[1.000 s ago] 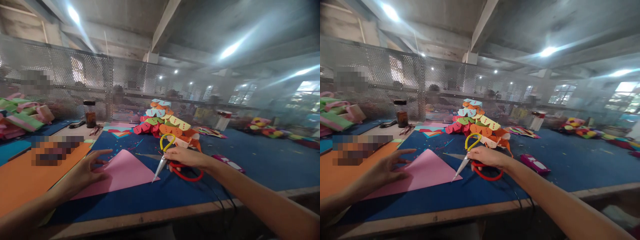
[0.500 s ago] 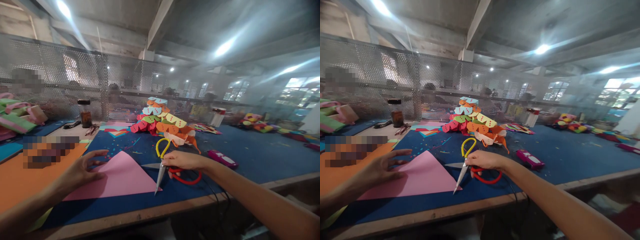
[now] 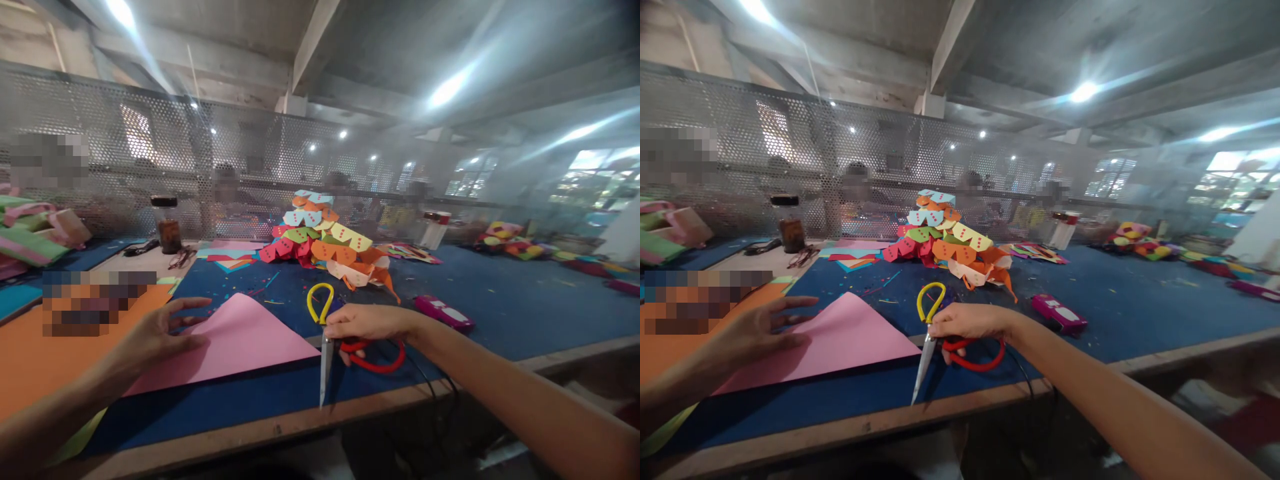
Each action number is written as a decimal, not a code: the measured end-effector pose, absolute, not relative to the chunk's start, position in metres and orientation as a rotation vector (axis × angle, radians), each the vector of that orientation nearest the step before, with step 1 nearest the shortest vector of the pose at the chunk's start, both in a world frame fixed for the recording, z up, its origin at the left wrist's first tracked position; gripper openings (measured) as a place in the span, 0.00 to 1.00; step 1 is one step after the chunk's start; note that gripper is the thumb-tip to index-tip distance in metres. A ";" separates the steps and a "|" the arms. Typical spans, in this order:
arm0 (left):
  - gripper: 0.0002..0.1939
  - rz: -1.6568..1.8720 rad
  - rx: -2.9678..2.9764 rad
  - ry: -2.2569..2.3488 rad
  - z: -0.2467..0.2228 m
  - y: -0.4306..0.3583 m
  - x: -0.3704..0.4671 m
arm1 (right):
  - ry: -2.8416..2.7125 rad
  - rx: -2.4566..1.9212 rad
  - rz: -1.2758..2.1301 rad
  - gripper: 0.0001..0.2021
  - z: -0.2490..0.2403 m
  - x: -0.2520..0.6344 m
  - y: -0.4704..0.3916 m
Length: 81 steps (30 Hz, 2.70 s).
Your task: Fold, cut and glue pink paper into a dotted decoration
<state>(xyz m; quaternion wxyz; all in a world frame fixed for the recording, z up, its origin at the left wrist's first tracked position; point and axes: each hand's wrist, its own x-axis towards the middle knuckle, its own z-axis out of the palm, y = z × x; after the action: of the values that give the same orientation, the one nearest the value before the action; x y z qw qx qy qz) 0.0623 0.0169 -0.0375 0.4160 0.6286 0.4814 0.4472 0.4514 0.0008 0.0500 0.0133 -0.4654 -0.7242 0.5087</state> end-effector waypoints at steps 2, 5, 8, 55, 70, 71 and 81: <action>0.39 1.123 1.628 1.217 -0.038 0.018 0.061 | -2.269 -1.445 1.593 0.23 0.050 0.451 -0.001; 0.35 1.103 1.770 1.236 -0.036 0.021 0.059 | -2.292 -1.443 1.599 0.24 0.049 0.452 -0.001; 0.27 1.123 2.071 1.273 -0.033 0.018 0.058 | -2.312 -1.444 1.599 0.25 0.046 0.452 -0.001; 0.25 0.484 2.880 0.861 -0.044 -0.002 0.088 | -2.226 -1.536 1.533 0.19 0.036 0.455 -0.026; 0.27 0.207 2.917 0.681 -0.016 0.002 0.113 | -2.196 -1.594 1.510 0.17 0.033 0.456 -0.019; 0.27 0.196 2.901 0.694 -0.018 0.002 0.114 | -2.199 -1.596 1.509 0.17 0.033 0.455 -0.019; 0.24 0.169 2.845 0.757 -0.019 0.006 0.121 | -2.216 -1.592 1.538 0.15 0.037 0.445 -0.016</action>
<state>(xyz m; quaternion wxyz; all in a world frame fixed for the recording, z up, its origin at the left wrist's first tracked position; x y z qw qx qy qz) 0.1213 0.0064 -0.0191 0.0961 0.9603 0.2556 0.0570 0.4449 -0.0164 0.0367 0.0046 -0.5082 -0.7075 0.4910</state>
